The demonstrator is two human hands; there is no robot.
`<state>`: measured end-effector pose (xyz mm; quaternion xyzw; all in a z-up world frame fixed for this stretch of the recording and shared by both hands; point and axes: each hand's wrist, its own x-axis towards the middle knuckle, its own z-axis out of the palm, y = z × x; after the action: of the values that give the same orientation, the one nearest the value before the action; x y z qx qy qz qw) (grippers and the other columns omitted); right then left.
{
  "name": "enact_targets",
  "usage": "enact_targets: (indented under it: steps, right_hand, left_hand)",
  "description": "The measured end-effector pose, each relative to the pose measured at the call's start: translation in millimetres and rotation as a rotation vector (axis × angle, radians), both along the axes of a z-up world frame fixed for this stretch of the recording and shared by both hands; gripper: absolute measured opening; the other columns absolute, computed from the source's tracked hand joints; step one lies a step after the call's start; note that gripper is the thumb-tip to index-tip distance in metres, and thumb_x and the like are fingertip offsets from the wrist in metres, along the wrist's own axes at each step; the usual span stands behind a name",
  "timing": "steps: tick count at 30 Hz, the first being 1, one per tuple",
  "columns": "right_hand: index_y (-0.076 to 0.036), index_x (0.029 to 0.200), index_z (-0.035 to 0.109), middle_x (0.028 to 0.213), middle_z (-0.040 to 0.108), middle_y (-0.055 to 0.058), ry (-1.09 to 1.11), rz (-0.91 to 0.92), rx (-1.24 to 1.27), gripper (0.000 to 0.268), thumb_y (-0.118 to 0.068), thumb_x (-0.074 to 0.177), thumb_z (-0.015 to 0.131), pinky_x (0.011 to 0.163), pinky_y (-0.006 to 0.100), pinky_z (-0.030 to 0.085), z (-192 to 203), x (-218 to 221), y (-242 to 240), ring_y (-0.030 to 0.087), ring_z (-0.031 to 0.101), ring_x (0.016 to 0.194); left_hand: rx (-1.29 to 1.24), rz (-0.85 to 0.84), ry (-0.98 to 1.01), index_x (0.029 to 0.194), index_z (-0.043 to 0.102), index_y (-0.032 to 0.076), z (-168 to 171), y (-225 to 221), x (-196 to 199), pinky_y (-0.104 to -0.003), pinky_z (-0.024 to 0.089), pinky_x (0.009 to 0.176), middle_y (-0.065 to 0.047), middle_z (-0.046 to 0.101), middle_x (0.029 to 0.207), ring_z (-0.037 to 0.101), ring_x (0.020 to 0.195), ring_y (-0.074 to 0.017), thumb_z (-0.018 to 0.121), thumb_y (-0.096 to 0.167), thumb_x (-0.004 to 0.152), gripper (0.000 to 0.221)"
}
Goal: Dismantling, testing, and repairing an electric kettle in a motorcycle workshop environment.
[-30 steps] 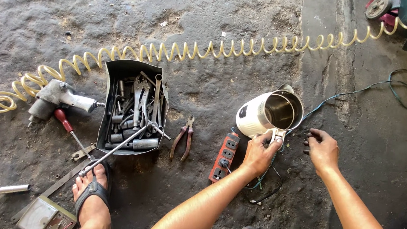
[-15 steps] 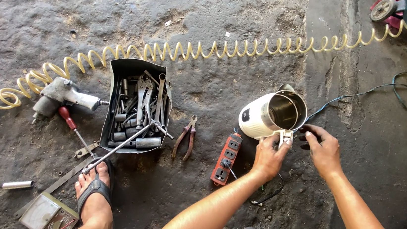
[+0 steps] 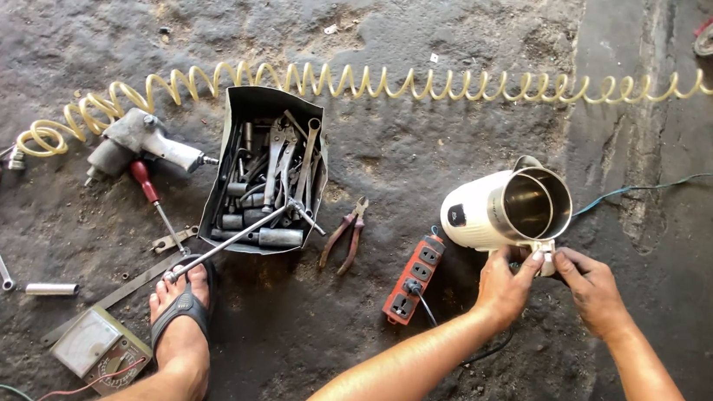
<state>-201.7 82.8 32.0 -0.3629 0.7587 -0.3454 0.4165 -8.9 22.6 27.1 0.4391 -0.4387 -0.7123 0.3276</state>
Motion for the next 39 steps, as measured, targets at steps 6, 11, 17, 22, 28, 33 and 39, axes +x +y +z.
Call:
enact_targets:
  steps: [6,11,17,22,28,33,39]
  right_hand:
    - [0.005,0.127,0.068,0.117,0.073,0.009,-0.093,0.006,0.033,0.05,-0.035,0.096,0.066,0.095,0.031,0.049,-5.3,-7.6,2.5,0.014,0.063,0.109]
    - [0.006,0.126,0.068,0.116,0.073,0.009,-0.128,-0.002,0.019,0.049,-0.034,0.097,0.066,0.095,0.03,0.048,1.2,0.1,-1.0,0.014,0.063,0.109]
    - [0.004,0.123,0.069,0.114,0.072,0.008,-0.181,0.026,-0.06,0.041,-0.03,0.103,0.061,0.094,0.029,0.048,9.3,14.4,-9.3,0.013,0.063,0.107]
    - [0.004,0.122,0.069,0.113,0.075,0.009,-0.258,0.004,-0.081,0.039,-0.029,0.103,0.06,0.096,0.029,0.05,15.6,30.6,-11.4,0.014,0.066,0.107]
    - [0.002,0.124,0.069,0.113,0.076,0.008,-0.269,-0.021,-0.078,0.043,-0.034,0.1,0.063,0.097,0.031,0.05,6.8,41.9,-10.6,0.015,0.066,0.109]
    - [0.0,0.126,0.066,0.116,0.076,0.005,-0.304,-0.025,-0.094,0.049,-0.036,0.094,0.068,0.103,0.032,0.048,15.9,58.6,-10.0,0.014,0.065,0.113]
    - [0.002,0.126,0.066,0.117,0.077,0.01,-0.322,0.019,-0.107,0.051,-0.035,0.092,0.073,0.107,0.035,0.045,21.8,61.8,-12.0,0.015,0.066,0.114]
  left_hand:
    - [0.025,0.016,0.077,0.12,0.065,-0.003,-11.8,3.8,4.8,-0.04,0.048,0.1,-0.021,0.068,0.122,0.065,0.115,-0.0314,0.059,0.048,0.1,0.056]
    - [0.006,0.063,-0.03,0.115,0.068,-0.002,-16.1,11.7,18.0,-0.041,0.048,0.099,-0.021,0.067,0.12,0.064,0.113,-0.0312,0.057,0.045,0.099,0.051]
    - [0.133,0.116,0.041,0.106,0.07,0.001,-22.0,32.0,48.9,-0.034,0.052,0.079,-0.008,0.071,0.09,0.064,0.086,-0.0184,0.058,0.034,0.1,0.036]
    - [0.214,0.071,0.373,0.094,0.066,0.005,-8.4,56.4,71.6,-0.026,0.045,0.06,0.001,0.061,0.076,0.055,0.066,-0.0083,0.056,0.023,0.103,0.023]
    - [0.074,-0.267,0.339,0.095,0.066,0.002,17.3,105.6,94.3,-0.025,0.045,0.061,0.002,0.059,0.078,0.053,0.069,-0.0068,0.056,0.021,0.107,0.025]
    - [0.051,-0.444,0.386,0.097,0.066,0.0,18.5,136.6,105.0,-0.025,0.049,0.066,-0.001,0.064,0.08,0.058,0.072,-0.0081,0.058,0.019,0.11,0.024]
    - [-0.007,-0.579,0.422,0.101,0.067,-0.001,16.6,147.9,110.4,-0.026,0.053,0.072,-0.004,0.069,0.085,0.064,0.077,-0.0101,0.058,0.019,0.111,0.024]
